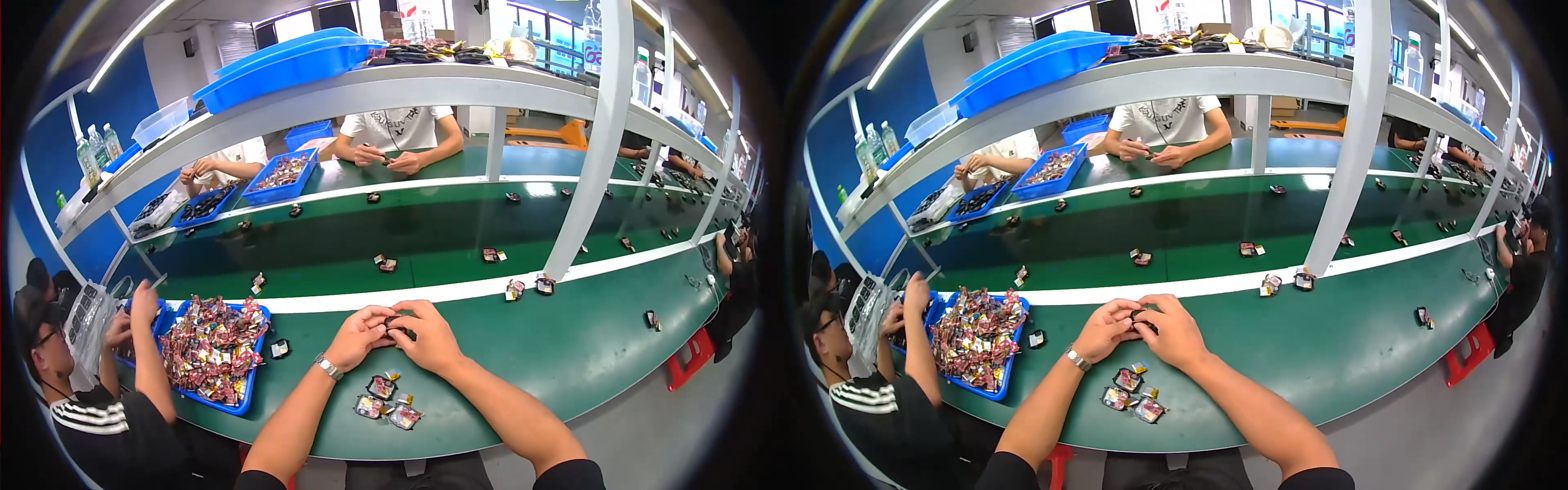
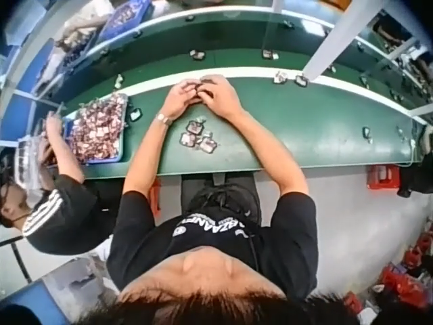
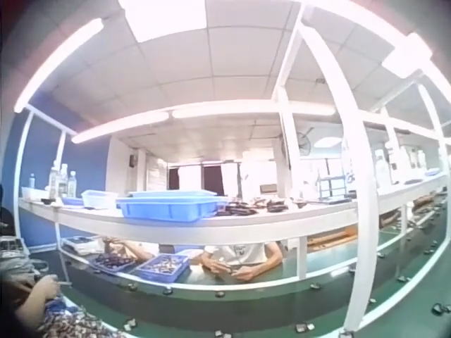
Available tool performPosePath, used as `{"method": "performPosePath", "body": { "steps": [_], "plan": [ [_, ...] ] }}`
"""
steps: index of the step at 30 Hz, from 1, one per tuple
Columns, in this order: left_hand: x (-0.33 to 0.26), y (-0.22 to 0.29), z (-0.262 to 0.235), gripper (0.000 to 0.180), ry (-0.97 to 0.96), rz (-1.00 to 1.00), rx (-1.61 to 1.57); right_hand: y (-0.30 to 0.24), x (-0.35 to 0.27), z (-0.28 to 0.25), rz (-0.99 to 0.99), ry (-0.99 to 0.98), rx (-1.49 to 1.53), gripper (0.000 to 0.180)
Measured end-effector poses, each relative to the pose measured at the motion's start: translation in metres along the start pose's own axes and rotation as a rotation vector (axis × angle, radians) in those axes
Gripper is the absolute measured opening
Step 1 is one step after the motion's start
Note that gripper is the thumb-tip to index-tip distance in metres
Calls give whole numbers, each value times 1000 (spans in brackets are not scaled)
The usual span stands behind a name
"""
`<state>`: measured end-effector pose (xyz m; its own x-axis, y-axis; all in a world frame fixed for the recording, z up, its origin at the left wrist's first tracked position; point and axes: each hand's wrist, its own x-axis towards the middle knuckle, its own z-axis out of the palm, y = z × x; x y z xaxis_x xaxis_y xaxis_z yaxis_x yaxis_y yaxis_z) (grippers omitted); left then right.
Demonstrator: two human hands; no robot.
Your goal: Manually assemble or inspect small electronic components on a production line.
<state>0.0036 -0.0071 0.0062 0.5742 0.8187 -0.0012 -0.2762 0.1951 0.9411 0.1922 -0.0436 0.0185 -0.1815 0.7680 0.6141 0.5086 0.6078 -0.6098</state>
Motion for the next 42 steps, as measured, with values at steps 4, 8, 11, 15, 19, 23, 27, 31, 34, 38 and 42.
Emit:
{"method": "performPosePath", "body": {
  "steps": [4, 8, 11, 15, 19, 23, 27, 31, 34, 38, 42],
  "plan": [
    [2, -1, 0, 28, 1, -9, -29, 3, -3, 3, -2, 1, -20, 13],
    [4, 0, 2, 28, 4, -19, -21, 5, -3, 1, 3, 5, -24, 14],
    [5, -1, 2, 27, 37, -34, -14, 5, -6, 2, 25, 15, -5, 14],
    [3, -1, -1, 27, 38, -40, -46, 3, -7, 7, 67, 46, 23, 14],
    [3, -1, 0, 27, 11, -20, -47, 9, -8, 8, 78, 29, 68, 15],
    [3, -3, 0, 27, -1, 1, -31, 8, -9, 9, 69, 27, 68, 15],
    [2, -2, -3, 27, -14, -1, -60, 8, -9, 7, 28, 45, 67, 19],
    [1, -4, -7, 25, -28, -6, -115, 1, -10, 11, 57, 52, 95, 19],
    [5, -6, -11, 23, -35, 66, -106, -1, -3, 10, -4, 53, 40, 19],
    [2, -6, -10, 21, -36, 46, -134, -7, -4, 6, -4, 77, 25, 19],
    [2, -10, -15, 23, -56, 55, -140, -3, -6, 11, 35, 88, 68, 17]
  ]
}}
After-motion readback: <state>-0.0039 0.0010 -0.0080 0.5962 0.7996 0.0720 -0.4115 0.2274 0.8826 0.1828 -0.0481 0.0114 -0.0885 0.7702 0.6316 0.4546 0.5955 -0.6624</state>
